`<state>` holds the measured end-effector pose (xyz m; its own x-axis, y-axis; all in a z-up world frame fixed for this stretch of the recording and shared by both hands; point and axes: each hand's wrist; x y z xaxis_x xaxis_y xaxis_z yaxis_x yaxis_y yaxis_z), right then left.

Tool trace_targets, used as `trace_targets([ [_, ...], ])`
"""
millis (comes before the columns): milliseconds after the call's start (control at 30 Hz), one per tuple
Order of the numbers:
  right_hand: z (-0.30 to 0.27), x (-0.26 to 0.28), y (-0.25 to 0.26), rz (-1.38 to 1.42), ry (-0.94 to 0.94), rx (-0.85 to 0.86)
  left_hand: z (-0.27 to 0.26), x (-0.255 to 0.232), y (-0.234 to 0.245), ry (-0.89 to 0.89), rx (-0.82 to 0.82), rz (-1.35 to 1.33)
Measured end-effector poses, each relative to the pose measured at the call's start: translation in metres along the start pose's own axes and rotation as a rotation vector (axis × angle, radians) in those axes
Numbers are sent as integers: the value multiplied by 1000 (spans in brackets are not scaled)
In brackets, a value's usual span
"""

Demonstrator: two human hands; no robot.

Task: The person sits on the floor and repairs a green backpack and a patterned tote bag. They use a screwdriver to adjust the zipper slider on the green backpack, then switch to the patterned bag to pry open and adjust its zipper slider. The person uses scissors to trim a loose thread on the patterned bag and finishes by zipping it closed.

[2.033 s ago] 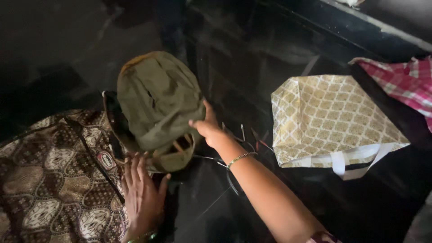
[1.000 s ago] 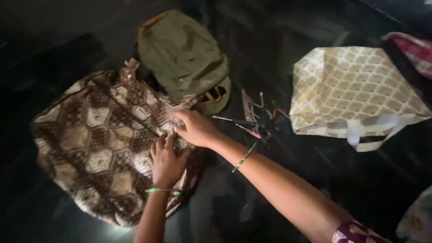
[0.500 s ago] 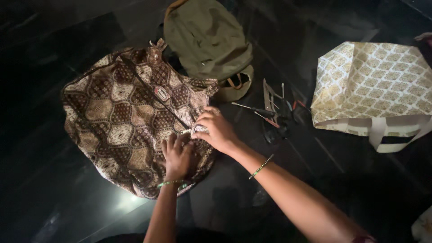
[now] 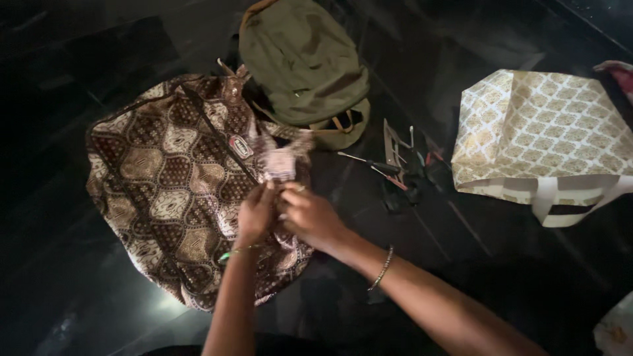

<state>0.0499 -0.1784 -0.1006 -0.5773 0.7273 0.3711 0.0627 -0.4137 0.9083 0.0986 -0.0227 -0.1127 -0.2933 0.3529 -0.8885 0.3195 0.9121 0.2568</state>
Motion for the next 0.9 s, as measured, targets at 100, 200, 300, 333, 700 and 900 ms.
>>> trace_targets([
  [100,-9,-18,-3,25,-107,-60,-6,22,-13,46,-145,597],
  [200,-19,-20,-6,69,-106,-76,-8,26,-21,107,-152,662],
  [300,-17,-7,-4,135,-50,76,-2,22,-19,173,-80,442],
  [333,-17,-1,0,82,5,45,1,22,-19,206,-56,362],
  [700,-17,21,8,-167,320,69,-18,-14,2,134,37,-142],
  [900,-26,32,-3,-86,339,-21,3,19,-5,142,24,25],
])
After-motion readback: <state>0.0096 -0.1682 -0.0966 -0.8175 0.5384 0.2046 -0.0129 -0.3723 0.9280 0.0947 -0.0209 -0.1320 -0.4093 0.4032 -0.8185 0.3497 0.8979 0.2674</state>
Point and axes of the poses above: each hand's wrist, its own z-axis towards the middle knuckle, its own y-axis out of the back of the hand, x = y × z, and after that the axes turned 13 degrees about x, right-handed
